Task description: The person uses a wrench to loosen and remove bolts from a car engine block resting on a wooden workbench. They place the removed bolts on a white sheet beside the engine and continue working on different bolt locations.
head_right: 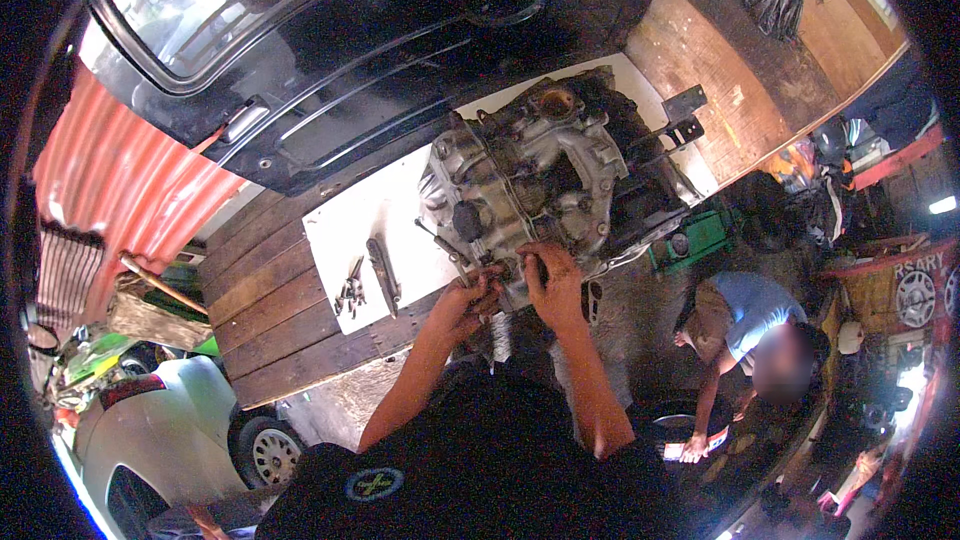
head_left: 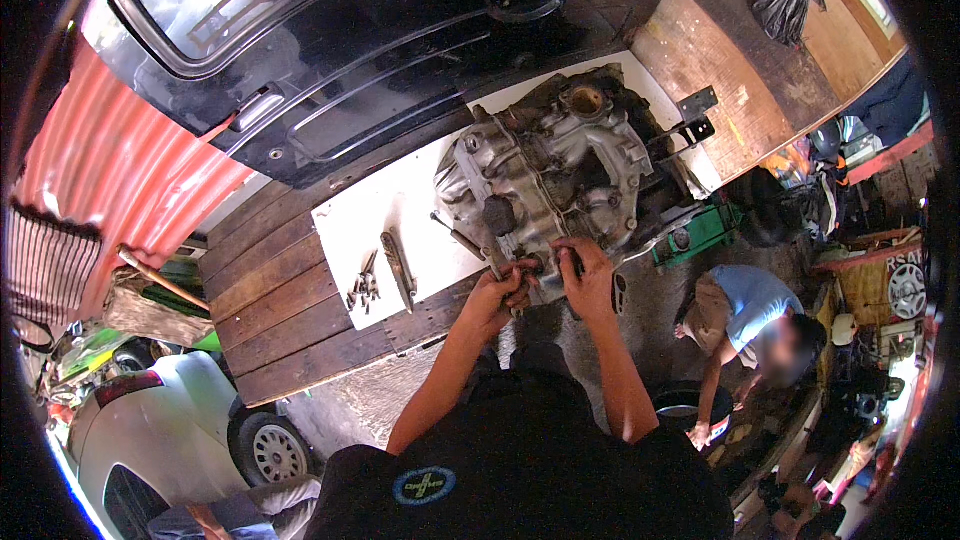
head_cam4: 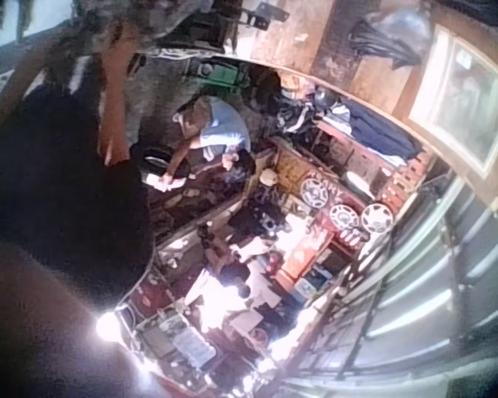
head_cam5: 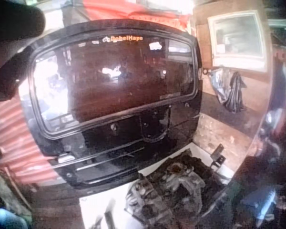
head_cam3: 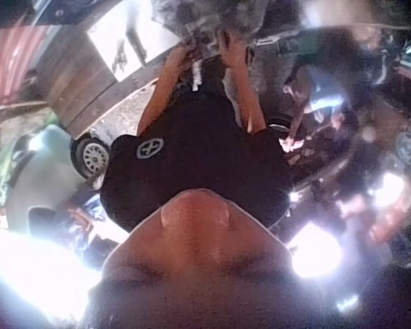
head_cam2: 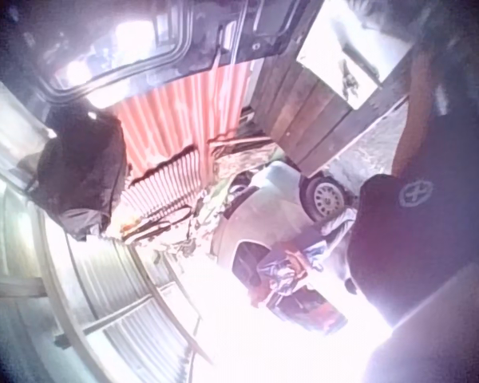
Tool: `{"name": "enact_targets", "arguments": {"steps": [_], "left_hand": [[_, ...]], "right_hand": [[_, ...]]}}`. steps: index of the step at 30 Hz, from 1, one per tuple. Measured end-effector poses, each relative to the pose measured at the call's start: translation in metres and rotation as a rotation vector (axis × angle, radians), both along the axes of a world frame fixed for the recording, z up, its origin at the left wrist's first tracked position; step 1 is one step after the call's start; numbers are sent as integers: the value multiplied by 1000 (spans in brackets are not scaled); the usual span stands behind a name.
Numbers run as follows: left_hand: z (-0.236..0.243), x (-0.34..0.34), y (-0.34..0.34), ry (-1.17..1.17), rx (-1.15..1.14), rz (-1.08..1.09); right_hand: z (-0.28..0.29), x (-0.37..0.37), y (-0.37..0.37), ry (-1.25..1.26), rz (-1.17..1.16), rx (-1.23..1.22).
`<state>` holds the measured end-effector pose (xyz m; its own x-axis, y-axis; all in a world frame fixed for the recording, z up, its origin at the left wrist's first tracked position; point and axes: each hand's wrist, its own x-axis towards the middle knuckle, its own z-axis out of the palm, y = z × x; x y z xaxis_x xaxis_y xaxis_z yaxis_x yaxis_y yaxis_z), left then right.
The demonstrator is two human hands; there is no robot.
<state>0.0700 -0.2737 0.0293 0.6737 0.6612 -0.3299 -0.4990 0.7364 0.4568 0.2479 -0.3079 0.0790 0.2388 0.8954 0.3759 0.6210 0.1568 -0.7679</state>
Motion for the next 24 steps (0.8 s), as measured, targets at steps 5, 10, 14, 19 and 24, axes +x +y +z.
{"name": "enact_targets", "arguments": {"steps": [5,10,14,19,24], "left_hand": [[-7,6,-5,181,215,72],[-5,9,-10,386,345,169],[6,4,-14,518,322,225],[7,-26,-10,460,126,186],[0,-39,-4,475,77,208]], "right_hand": [[1,-1,-1,-26,-20,-2],[0,-4,-1,-19,-44,29],[15,-13,-10,-49,-30,-57],[23,-48,-26,-58,11,-206],[9,-68,-15,-74,-103,-298]]}}
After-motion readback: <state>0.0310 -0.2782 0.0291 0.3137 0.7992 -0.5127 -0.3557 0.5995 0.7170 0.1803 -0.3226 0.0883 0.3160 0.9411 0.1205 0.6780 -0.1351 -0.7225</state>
